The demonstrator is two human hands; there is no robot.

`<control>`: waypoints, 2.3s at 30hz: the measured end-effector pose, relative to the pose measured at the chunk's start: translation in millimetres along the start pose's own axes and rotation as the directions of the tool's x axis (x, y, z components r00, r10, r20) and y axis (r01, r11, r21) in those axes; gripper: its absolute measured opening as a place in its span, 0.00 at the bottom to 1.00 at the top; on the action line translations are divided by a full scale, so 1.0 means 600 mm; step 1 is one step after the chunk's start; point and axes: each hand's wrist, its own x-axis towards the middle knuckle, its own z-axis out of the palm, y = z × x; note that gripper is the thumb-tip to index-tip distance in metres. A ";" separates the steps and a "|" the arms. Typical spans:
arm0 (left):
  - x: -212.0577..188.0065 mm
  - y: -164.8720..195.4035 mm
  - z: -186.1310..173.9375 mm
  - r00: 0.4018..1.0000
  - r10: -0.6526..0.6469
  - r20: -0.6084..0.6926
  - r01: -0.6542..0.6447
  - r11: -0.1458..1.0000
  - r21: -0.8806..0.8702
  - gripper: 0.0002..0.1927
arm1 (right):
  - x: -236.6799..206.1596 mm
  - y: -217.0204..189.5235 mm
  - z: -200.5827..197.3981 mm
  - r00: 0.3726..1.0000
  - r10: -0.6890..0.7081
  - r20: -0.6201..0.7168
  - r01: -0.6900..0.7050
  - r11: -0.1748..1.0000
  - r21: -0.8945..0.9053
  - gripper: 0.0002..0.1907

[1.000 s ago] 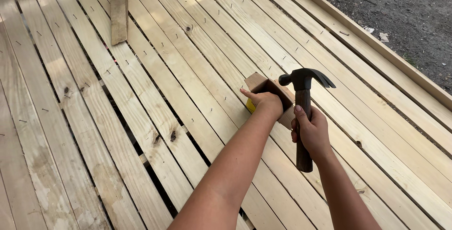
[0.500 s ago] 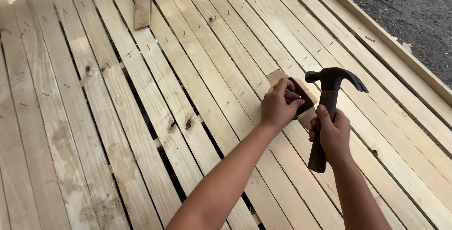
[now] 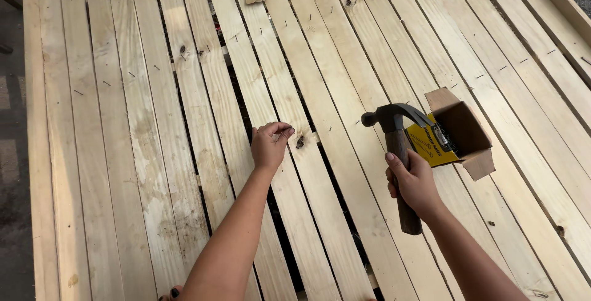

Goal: The person hammers nails into a slatted wooden frame outdoors, taking nails one at a time from an open cardboard nail box and driving them into the planks. They later hold a concrete block piece against the frame and hammer it, then hammer a small wood block at the frame edge.

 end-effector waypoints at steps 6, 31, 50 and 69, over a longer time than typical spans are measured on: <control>-0.009 -0.018 -0.002 0.993 0.066 0.094 -0.076 0.991 0.108 0.08 | 0.013 0.041 0.053 0.987 0.108 0.122 -0.088 0.983 -0.160 0.18; -0.021 0.004 0.018 0.986 0.126 0.111 -0.141 0.979 0.148 0.05 | 0.048 0.139 0.033 0.958 0.122 0.259 -0.088 0.986 -0.139 0.14; -0.013 0.021 0.032 0.977 0.104 0.184 -0.157 0.941 0.300 0.07 | 0.049 0.136 0.034 0.957 0.148 0.249 -0.107 0.979 -0.172 0.15; -0.016 0.013 0.038 0.975 0.158 0.157 -0.197 0.942 0.270 0.07 | 0.024 0.089 0.065 0.973 0.164 0.162 -0.074 0.889 -0.452 0.13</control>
